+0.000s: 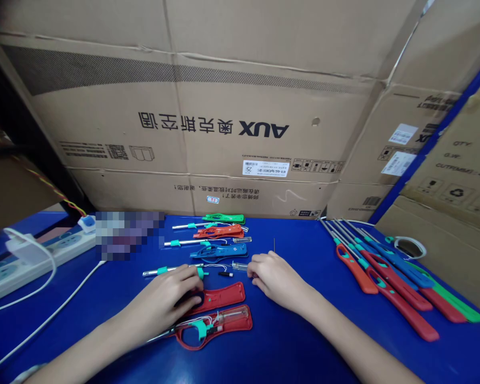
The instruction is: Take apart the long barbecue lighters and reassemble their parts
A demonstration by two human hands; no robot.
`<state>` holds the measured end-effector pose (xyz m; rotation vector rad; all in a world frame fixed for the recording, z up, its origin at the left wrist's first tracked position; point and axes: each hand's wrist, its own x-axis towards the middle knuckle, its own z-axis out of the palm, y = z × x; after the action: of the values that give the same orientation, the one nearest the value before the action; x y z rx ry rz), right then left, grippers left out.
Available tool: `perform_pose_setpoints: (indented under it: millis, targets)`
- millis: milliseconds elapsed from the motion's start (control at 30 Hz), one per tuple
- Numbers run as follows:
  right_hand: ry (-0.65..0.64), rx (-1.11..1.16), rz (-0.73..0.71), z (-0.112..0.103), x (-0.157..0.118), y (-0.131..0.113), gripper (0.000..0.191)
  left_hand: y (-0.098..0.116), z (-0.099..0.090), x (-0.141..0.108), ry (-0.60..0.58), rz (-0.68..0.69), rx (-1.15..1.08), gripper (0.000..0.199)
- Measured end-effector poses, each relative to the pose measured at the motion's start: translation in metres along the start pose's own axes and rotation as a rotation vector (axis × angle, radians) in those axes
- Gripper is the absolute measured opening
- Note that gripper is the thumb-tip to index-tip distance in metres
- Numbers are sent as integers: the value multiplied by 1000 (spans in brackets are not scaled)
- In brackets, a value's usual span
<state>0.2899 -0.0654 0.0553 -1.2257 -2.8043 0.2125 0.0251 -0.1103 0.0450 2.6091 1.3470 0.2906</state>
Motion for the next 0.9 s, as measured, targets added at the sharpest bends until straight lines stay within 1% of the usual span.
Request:
perform_pose_setpoints:
  millis: [100,167,333,633,800,900]
  targets:
    - [-12,-37,24,4,2,-1,5,0,1,0,0,21,-26,6]
    - [-13,-43,33,6,3,-1,5,0,1,0,5,25,-30,7]
    - [-19,-28,1,9,7,2,11,0,0,-1,8,27,-14,8]
    - [11,7,-38,16,8,7,19,-1,1,-1,36,44,-19,11]
    - [-1,-49,-48,13,7,0,20,-1,-1,-1,48,61,-23,15]
    - [-39,-142,-42,11,6,-7,22,-1,-1,-1,39,82,-27,12]
